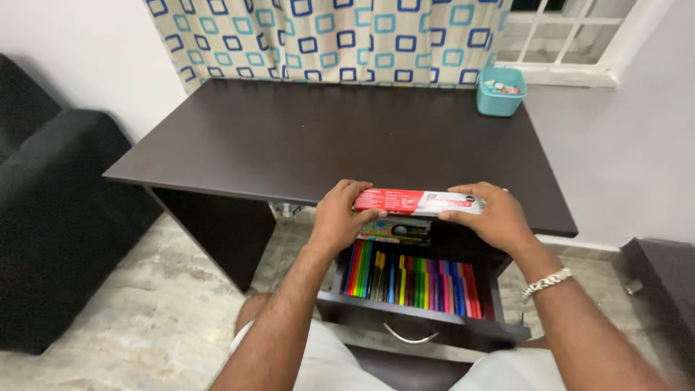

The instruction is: The person organizes stationery items by placing colored markers, highlighters, and packaged pens into a desk drawer. They arrange the items neatly and close the drawer at the end.

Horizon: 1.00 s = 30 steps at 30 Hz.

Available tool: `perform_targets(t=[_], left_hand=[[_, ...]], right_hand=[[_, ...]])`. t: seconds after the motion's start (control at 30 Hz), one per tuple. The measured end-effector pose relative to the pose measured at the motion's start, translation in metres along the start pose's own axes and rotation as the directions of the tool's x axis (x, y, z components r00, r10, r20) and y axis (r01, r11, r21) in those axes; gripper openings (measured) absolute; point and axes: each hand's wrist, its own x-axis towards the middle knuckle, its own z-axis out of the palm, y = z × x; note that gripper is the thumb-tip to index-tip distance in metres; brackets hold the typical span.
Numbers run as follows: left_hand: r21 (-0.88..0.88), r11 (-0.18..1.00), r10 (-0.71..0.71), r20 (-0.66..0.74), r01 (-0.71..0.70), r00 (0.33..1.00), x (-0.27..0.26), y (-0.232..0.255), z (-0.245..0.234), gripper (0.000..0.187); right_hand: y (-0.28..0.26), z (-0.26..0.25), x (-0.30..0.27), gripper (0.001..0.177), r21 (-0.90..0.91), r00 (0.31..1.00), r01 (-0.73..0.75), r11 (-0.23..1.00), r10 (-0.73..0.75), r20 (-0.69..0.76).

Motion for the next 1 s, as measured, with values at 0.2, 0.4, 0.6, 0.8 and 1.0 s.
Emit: perform_targets(t=[0.2,0.4,0.6,0.8,1.0], left_hand=[[-0.096,0.988,0.113,-0.045,-0.117,0.993,-0.034,-0.003,-0.003,0.059],[-0.026,0.966,0.25,-0.166,-0.258,0.954,-0.079,-0.018,0.008,0.059],[-0.312,0.95,0.011,-0.064,-0.031,0.998,-0.1,-0.045,0.034,0.059],[-0.465,0.841,-0.292,0.04,0.276,0.956,-0.096,-0.069,0.059,0.073],[-0.445,0.856,-0.324,-0.068,0.262,0.944,-0.082,-0.088,0.086,0.067]], right_hand=[[-0.014,0.001,-0.032,0.057,0.109,0.999,0.026,0.994,-0.023,-0.026],[-0.008,0.019,-0.071,0.056,0.066,0.968,0.219,0.974,-0.208,-0.14],[0.018,0.058,-0.091,0.057,0.207,0.972,0.178,0.962,-0.14,-0.189],[0.048,0.095,-0.085,0.057,0.285,0.993,-0.095,0.954,0.113,-0.045],[0.059,0.123,-0.073,0.068,0.547,0.961,-0.189,0.816,0.268,-0.068]])
